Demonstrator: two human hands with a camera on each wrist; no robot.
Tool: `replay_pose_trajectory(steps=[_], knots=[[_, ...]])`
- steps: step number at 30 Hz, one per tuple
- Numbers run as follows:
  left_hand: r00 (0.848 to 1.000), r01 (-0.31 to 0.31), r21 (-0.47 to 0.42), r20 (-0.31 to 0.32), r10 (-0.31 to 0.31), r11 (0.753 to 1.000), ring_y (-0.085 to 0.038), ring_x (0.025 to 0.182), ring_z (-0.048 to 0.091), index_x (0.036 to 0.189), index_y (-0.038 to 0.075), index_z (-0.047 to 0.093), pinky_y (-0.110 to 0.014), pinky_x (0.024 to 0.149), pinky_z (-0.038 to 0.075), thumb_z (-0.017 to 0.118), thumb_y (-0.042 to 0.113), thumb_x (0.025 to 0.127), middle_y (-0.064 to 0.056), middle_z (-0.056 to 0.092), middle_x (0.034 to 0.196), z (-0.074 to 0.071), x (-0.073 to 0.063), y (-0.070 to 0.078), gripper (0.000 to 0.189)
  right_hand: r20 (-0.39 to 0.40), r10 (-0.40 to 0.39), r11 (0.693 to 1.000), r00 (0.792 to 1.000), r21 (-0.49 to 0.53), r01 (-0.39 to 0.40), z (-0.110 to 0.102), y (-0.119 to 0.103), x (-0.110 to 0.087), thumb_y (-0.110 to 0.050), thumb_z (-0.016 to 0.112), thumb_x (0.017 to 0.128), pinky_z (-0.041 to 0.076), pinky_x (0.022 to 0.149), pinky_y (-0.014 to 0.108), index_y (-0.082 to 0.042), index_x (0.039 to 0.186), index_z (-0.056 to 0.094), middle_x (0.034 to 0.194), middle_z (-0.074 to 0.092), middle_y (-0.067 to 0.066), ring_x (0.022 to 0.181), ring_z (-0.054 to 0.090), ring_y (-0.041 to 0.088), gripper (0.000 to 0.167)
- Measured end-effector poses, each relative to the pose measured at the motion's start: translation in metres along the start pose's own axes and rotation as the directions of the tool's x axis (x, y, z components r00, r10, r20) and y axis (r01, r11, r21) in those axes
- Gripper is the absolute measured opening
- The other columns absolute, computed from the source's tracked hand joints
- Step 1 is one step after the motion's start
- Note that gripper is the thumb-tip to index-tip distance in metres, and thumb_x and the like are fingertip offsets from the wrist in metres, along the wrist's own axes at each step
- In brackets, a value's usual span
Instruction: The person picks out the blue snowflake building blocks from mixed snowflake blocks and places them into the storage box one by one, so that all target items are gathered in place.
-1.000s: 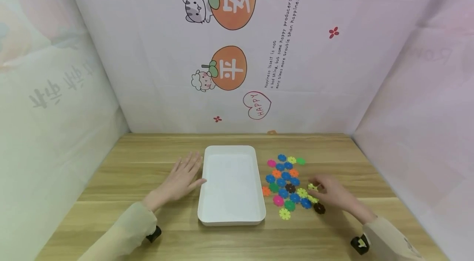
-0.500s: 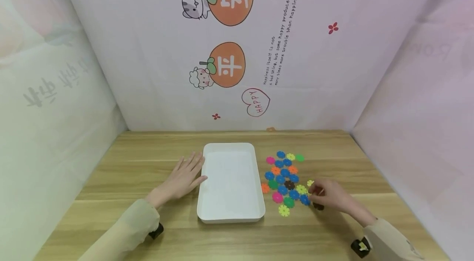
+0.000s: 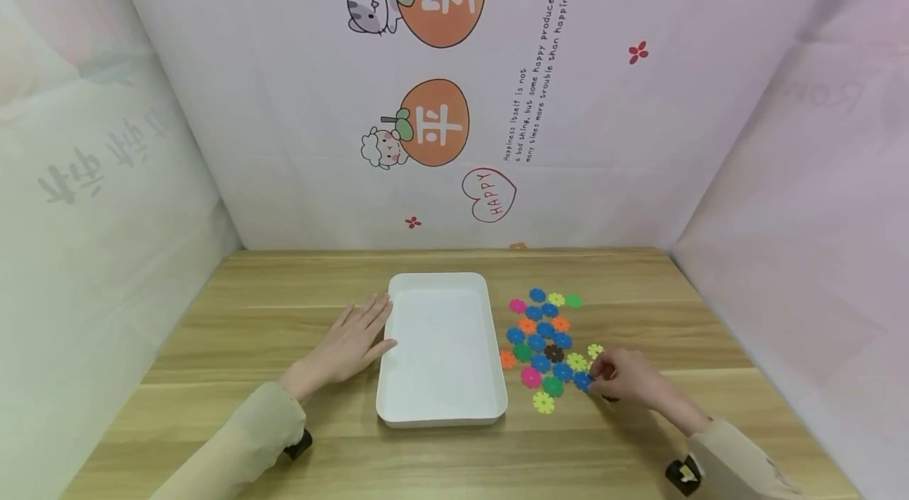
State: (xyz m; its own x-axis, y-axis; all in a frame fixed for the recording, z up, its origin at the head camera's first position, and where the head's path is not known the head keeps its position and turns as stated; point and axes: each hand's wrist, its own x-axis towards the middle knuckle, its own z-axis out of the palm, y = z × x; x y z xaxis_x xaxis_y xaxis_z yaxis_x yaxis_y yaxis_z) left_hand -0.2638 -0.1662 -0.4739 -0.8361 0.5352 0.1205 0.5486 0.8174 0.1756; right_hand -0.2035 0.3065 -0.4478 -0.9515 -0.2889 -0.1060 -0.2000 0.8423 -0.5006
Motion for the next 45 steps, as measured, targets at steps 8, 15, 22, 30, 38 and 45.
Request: replay_pose_trajectory(steps=[8,15,22,30,38,45], knots=[[1.0,-0.017,0.0,-0.004,0.017,1.0,-0.034,0.154,0.021,0.156,0.002,0.025,-0.064,0.121,0.019,0.043,0.046,0.104,-0.015,0.023,0.165,0.001,-0.002,0.001,0.071,-0.028,0.029,0.999,0.999,-0.037,-0.03,0.005,-0.007,0.004,-0.015,0.082,0.077,0.046,0.058,0.021,-0.002,0.089,0.067,0.078,0.064,0.0,0.071,0.055,0.01,0.023],[1.0,-0.025,0.011,-0.003,0.025,1.0,-0.033,0.153,0.023,0.156,0.003,0.026,-0.063,0.121,0.02,0.043,0.047,0.104,-0.014,0.025,0.164,0.002,-0.002,0.0,0.07,-0.04,0.056,0.997,0.998,-0.058,-0.058,0.008,-0.011,0.007,-0.017,0.085,0.074,0.046,0.059,0.022,-0.003,0.084,0.065,0.077,0.063,0.001,0.07,0.054,0.011,0.027],[0.999,-0.033,0.018,-0.001,0.033,0.999,-0.032,0.153,0.025,0.157,0.005,0.026,-0.062,0.122,0.02,0.043,0.047,0.104,-0.014,0.025,0.164,0.002,-0.001,-0.001,0.069,-0.042,0.07,0.996,0.997,-0.053,-0.072,0.009,-0.011,0.009,-0.015,0.085,0.075,0.045,0.058,0.021,-0.004,0.082,0.063,0.076,0.063,0.001,0.069,0.053,0.011,0.026],[0.999,-0.043,0.022,-0.012,0.043,0.999,-0.033,0.152,0.027,0.156,0.003,0.028,-0.061,0.122,0.021,0.044,0.046,0.104,-0.015,0.028,0.163,0.002,0.0,-0.001,0.069,-0.028,0.065,0.996,0.998,-0.065,-0.067,0.011,-0.008,0.012,-0.015,0.085,0.075,0.043,0.059,0.022,-0.004,0.082,0.061,0.076,0.06,0.001,0.069,0.051,0.012,0.027],[0.999,-0.04,0.011,0.0,0.04,0.999,-0.033,0.152,0.026,0.156,0.003,0.027,-0.061,0.122,0.021,0.044,0.046,0.104,-0.015,0.026,0.164,-0.001,0.0,0.0,0.069,-0.013,0.022,1.0,1.0,-0.018,-0.022,0.006,-0.01,0.009,-0.01,0.082,0.076,0.041,0.057,0.021,-0.005,0.082,0.056,0.077,0.058,0.001,0.069,0.049,0.012,0.027],[0.999,-0.031,0.0,0.009,0.031,1.0,-0.035,0.152,0.025,0.156,0.002,0.027,-0.062,0.122,0.021,0.044,0.045,0.104,-0.015,0.026,0.164,-0.003,0.0,-0.001,0.069,0.036,-0.034,0.997,0.999,0.069,0.031,-0.003,-0.01,0.007,-0.004,0.071,0.084,0.048,0.056,0.021,-0.003,0.086,0.06,0.08,0.064,0.004,0.069,0.057,0.011,0.011]])
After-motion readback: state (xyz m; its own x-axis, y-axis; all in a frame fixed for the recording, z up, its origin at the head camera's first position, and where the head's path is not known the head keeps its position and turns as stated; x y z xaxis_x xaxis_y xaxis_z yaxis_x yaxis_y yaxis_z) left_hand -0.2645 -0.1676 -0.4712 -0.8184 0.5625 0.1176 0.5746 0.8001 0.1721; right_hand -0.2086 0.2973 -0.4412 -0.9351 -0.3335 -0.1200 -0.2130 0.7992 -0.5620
